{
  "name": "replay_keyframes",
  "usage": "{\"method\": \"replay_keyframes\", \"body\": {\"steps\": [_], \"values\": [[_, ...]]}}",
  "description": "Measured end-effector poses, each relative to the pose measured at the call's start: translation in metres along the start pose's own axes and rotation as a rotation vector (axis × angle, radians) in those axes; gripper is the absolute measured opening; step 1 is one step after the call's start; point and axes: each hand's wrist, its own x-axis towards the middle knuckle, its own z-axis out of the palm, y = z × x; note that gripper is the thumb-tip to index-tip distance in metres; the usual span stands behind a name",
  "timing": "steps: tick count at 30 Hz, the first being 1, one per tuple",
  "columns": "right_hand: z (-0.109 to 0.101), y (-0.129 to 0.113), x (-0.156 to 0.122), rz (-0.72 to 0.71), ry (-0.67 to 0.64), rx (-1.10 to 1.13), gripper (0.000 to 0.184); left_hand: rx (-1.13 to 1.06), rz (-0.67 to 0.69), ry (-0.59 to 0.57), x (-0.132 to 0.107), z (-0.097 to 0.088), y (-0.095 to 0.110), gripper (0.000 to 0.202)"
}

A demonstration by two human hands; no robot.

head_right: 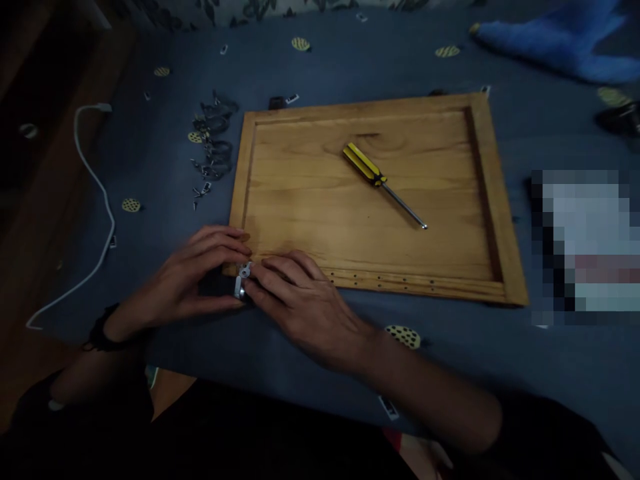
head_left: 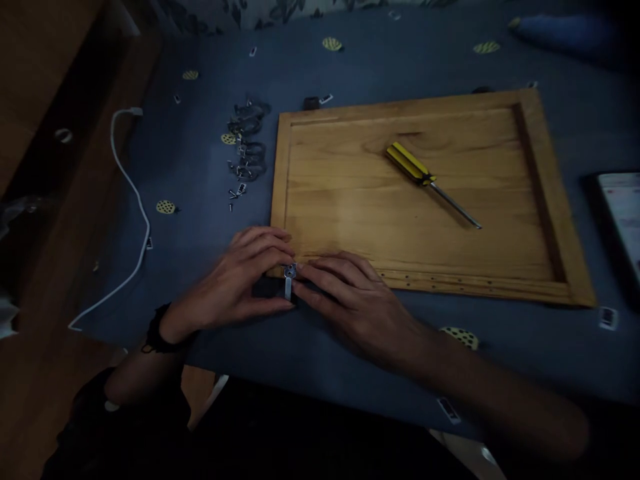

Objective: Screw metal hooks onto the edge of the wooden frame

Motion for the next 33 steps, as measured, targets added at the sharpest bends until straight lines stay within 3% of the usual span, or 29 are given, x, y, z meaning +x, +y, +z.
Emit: {"method": "replay_keyframes", "body": {"steps": [10,15,21,26,33], "values": [[-0.003,0.002,-0.003,0.015,0.039,0.052,0.028,-0.152,-0.067,0.045,-0.008,0.010,-0.004,0.042],[-0.002,0.006,-0.003,0.045,-0.103,0.020,0.031,-0.158,-0.047,0.101,-0.011,0.022,-0.020,0.040],[-0.004,0.021,-0.001,0.073,-0.161,0.059,0.032,-0.153,-0.047,0.047,0.011,0.019,-0.035,0.038],[-0.004,0.040,0.005,0.071,-0.156,0.033,0.042,-0.124,-0.038,0.090,0.033,0.014,-0.041,0.040],[-0.007,0.040,0.010,0.049,-0.190,0.007,0.047,-0.088,-0.037,0.078,0.034,0.011,-0.046,0.041]]}}
